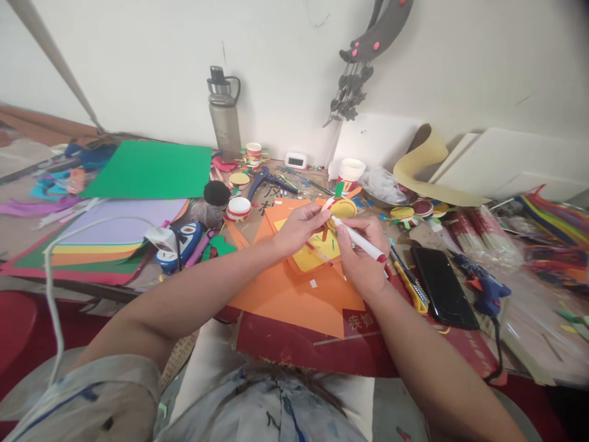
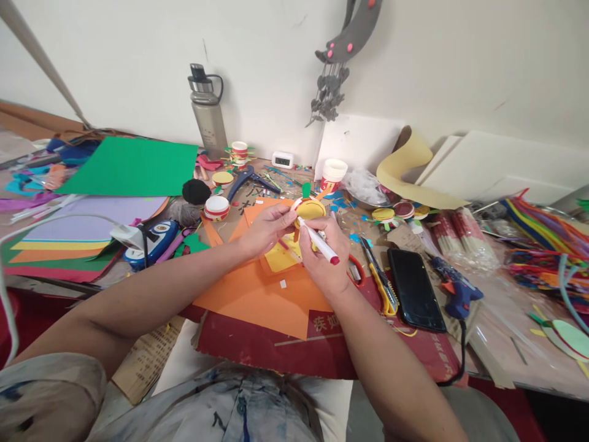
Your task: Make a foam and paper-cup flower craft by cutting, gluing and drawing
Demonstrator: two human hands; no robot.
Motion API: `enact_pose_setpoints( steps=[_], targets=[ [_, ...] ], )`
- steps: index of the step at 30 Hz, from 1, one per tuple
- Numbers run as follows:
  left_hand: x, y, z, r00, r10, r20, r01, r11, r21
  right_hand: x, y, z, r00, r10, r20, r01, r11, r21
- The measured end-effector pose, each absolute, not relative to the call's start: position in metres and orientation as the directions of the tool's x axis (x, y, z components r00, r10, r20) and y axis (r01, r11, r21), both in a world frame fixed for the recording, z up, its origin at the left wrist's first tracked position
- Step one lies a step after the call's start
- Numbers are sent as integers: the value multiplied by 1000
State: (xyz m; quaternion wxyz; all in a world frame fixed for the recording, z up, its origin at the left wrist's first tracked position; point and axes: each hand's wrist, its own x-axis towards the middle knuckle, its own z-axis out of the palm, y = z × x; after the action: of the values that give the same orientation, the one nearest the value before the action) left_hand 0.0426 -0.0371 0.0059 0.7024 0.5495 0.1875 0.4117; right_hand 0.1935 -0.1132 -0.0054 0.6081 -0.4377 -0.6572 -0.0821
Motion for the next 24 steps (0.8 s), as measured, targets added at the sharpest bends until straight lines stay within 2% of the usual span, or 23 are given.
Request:
enact_pose_setpoints(
  steps=[7,24],
  targets=[
    [43,-38,5,591,780,205,-340,11,941,196,-112,-5,153,501,852,688,565,-456],
    [44,-34,-3,605,774,186,-314,17,949,195,-113,1,189,452,872,681,579,-448]
  ],
)
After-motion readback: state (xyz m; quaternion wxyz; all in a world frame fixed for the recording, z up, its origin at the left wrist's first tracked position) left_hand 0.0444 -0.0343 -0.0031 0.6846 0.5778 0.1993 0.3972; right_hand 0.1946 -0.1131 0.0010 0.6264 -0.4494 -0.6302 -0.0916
